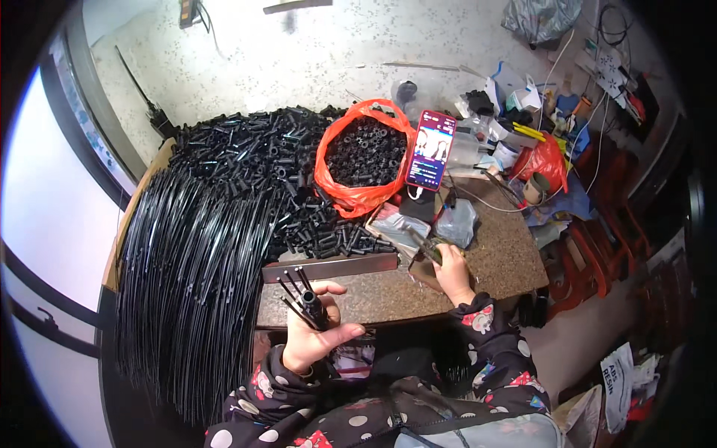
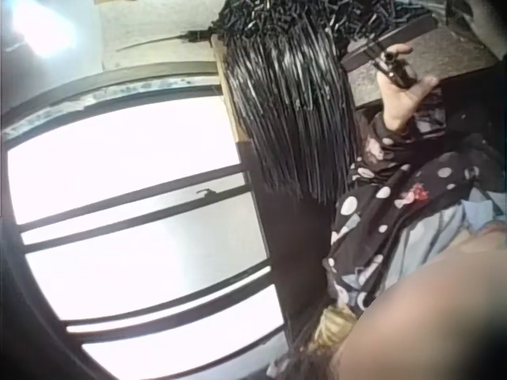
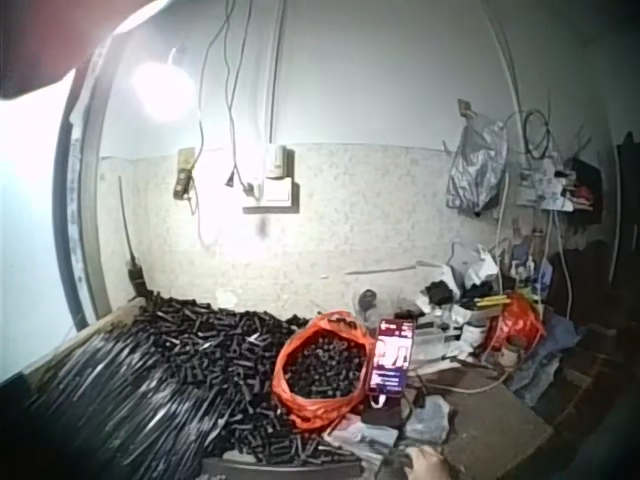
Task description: Assemble plastic components onto bundles of black cables at a factory workbench.
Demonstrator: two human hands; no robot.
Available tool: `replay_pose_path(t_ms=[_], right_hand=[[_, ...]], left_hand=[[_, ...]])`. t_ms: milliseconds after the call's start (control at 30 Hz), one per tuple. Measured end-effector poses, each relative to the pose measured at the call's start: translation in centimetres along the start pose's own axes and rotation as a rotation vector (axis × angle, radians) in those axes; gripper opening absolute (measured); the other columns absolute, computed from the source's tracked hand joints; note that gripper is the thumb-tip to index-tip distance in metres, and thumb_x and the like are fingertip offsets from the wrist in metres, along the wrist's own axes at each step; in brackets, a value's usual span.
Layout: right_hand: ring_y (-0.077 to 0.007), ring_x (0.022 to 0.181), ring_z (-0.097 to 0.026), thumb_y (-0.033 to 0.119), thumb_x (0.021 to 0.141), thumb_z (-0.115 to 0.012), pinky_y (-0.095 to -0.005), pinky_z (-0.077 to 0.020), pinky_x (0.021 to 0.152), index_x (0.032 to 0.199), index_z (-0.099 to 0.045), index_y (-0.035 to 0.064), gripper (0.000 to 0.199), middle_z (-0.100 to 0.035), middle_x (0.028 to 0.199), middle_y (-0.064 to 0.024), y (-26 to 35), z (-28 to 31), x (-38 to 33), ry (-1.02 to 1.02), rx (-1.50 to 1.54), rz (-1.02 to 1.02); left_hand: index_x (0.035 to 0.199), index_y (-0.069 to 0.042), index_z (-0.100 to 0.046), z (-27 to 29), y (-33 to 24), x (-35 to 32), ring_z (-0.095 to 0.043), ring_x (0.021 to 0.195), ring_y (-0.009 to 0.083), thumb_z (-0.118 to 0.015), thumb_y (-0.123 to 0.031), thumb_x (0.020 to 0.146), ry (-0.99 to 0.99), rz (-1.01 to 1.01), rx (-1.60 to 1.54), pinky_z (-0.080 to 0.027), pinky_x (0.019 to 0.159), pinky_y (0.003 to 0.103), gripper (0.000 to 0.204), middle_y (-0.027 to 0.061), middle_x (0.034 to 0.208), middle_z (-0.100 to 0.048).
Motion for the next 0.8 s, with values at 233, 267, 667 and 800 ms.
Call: replay_pose_path(t_ms=[233, 267, 667, 800], right_hand=[[-0.0398, 0.077, -0.057, 0.009, 0.073, -0.065, -0.041, -0.046, 0.065, 0.09, -0.054, -0.0005, 0.022, -0.06, 0.082, -0.021, -0.2, 0.8, 0.9, -0.079, 0.102, -0.172], [-0.0398, 0.077, -0.057, 0.009, 0.073, -0.065, -0.041, -0.046, 0.065, 0.09, -0.054, -0.0005, 0.022, -0.06, 0.082, -0.021, 0.2, 0.9, 1.0, -0.076, 0.107, -0.167], [-0.009, 0.056, -0.049, 0.0, 0.079, -0.061, -0.0191, -0.0363, 0.046, 0.09, -0.043, 0.0057, 0.021, -0.057, 0.077, -0.0067, 21.8, 9.2, -2.9, 0.219, 1.54, -0.371], [-0.0093, 0.063, -0.052, -0.001, 0.079, -0.06, -0.018, -0.037, 0.05, 0.092, -0.043, 0.0048, 0.022, -0.057, 0.08, -0.0061, 22.9, 9.9, -3.1, 0.192, 1.532, -0.259]], left_hand=[[0.106, -0.004, -0.051, 0.0, -1.6, -2.0, -0.034, 0.054, -0.0002, -0.078, 0.001, 0.061, 0.002, 0.002, 0.005, -0.026, 0.049, 0.017, 0.053, -0.0091, 0.06, -0.04], [0.106, -0.005, -0.051, 0.1, -1.7, -2.3, -0.035, 0.055, -0.0002, -0.078, 0.001, 0.061, 0.016, 0.002, 0.024, -0.027, 0.05, 0.016, 0.052, -0.0091, 0.061, -0.041], [0.118, -0.002, -0.047, -3.9, -3.6, -3.2, -0.042, 0.061, -0.0005, -0.081, -0.003, 0.06, 0.022, -0.029, 0.011, -0.034, 0.056, 0.016, 0.067, -0.0085, 0.067, -0.045], [0.12, 0.0, -0.044, -3.8, -4.2, -4.0, -0.046, 0.065, 0.0001, -0.079, 0.0, 0.061, 0.041, -0.069, 0.06, -0.038, 0.058, 0.016, 0.069, -0.0067, 0.07, -0.051]])
Point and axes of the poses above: each hand's wrist, its own x-axis towards the middle knuckle, its own z-axis out of the back of the hand, y = z × x, the point moved 3 cm from there along x, towards the middle knuckle
